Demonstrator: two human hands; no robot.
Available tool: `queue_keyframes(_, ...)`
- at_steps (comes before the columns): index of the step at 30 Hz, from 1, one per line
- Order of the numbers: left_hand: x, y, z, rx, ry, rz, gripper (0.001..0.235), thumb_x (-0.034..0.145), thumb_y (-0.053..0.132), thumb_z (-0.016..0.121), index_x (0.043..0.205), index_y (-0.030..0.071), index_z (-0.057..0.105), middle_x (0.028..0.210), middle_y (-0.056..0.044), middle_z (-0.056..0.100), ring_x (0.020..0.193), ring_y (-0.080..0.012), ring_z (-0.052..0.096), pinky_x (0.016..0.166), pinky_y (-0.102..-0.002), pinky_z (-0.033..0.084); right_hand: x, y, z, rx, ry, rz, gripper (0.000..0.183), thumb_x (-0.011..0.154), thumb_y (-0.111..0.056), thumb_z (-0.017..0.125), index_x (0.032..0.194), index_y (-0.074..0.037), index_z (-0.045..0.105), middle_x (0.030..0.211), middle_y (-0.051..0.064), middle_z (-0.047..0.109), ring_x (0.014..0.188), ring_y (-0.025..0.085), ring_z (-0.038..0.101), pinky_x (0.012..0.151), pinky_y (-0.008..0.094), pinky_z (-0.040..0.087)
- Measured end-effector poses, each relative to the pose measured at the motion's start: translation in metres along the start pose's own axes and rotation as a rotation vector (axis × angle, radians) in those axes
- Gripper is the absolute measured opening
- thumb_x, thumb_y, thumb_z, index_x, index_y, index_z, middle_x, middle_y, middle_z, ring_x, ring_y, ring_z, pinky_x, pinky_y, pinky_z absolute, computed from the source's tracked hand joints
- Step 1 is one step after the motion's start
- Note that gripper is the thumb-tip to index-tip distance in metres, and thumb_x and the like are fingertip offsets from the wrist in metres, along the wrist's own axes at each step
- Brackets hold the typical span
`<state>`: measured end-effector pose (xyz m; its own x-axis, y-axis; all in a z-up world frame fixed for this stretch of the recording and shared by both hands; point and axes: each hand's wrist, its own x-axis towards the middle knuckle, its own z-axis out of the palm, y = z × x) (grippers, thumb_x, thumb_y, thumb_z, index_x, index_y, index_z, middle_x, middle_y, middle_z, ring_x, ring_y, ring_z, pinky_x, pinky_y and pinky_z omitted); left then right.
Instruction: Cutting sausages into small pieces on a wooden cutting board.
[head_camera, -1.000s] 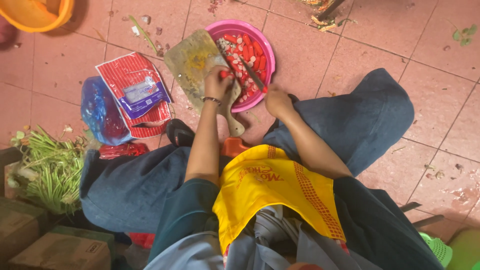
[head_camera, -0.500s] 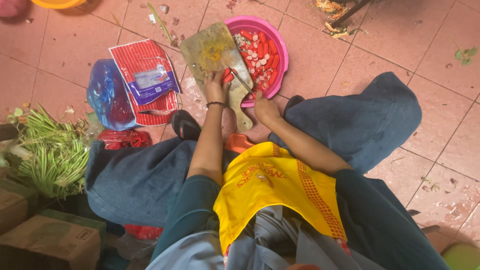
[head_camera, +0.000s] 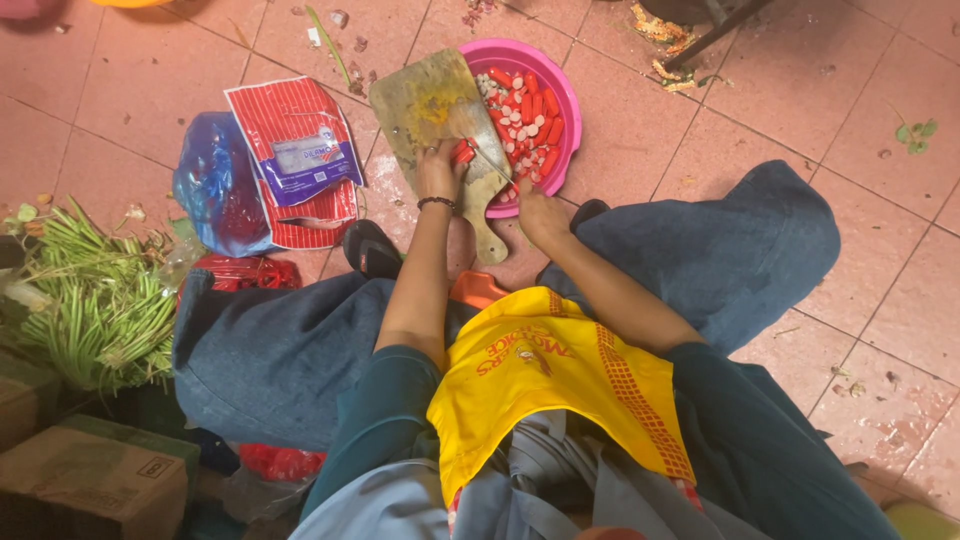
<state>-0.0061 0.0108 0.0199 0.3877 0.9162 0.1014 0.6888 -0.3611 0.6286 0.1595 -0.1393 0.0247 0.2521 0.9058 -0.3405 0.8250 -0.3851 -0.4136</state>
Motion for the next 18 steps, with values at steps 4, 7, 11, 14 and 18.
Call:
queue_keyframes(4, 0.0, 0.005, -0.004, -0.004, -0.01, -0.055, 0.041, 0.073, 0.012, 0.085, 0.112, 0.018, 0.072, 0.114, -0.008, 0.069, 0.108, -0.0381, 0.059, 0.094, -0.046, 0.05, -0.007, -0.001, 0.0, -0.069, 0.025, -0.044, 0.025, 0.094, -0.01, 0.044, 0.116, 0.001, 0.045, 0.101, 0.033, 0.069, 0.083, 0.049, 0.072, 0.069, 0.057, 0.057)
queue_keyframes(7, -0.003, 0.003, 0.001, 0.006, 0.006, -0.055, 0.04, 0.075, 0.014, 0.085, 0.113, 0.017, 0.072, 0.113, -0.008, 0.069, 0.107, -0.0381, 0.059, 0.095, -0.045, 0.051, -0.007, 0.001, 0.007, -0.06, 0.015, -0.027, 0.019, 0.099, -0.008, 0.042, 0.115, 0.001, 0.045, 0.101, 0.033, 0.069, 0.084, 0.049, 0.071, 0.071, 0.058, 0.057)
queue_keyframes(11, -0.002, 0.004, 0.003, 0.046, 0.038, -0.012, 0.039, 0.076, 0.014, 0.084, 0.112, 0.017, 0.072, 0.113, -0.008, 0.069, 0.105, -0.0392, 0.058, 0.093, -0.046, 0.05, -0.02, -0.016, -0.01, -0.031, -0.017, -0.02, 0.02, 0.1, -0.01, 0.042, 0.117, 0.0, 0.044, 0.098, 0.033, 0.07, 0.084, 0.05, 0.07, 0.073, 0.06, 0.055)
queue_keyframes(14, 0.0, 0.006, 0.002, 0.023, -0.003, -0.082, 0.039, 0.075, 0.014, 0.084, 0.113, 0.018, 0.072, 0.112, -0.007, 0.069, 0.103, -0.0384, 0.058, 0.093, -0.046, 0.05, -0.021, -0.022, -0.017, -0.013, -0.01, -0.013, 0.021, 0.097, -0.01, 0.042, 0.115, 0.0, 0.044, 0.098, 0.034, 0.068, 0.083, 0.051, 0.07, 0.071, 0.06, 0.055)
queue_keyframes(18, -0.002, -0.001, 0.01, 0.029, -0.001, -0.088, 0.037, 0.076, 0.014, 0.084, 0.111, 0.017, 0.072, 0.112, -0.007, 0.07, 0.104, -0.0388, 0.059, 0.093, -0.046, 0.051, -0.003, -0.024, -0.007, 0.031, -0.102, 0.012, 0.023, 0.101, -0.015, 0.042, 0.117, 0.001, 0.043, 0.094, 0.034, 0.069, 0.087, 0.052, 0.069, 0.075, 0.062, 0.052)
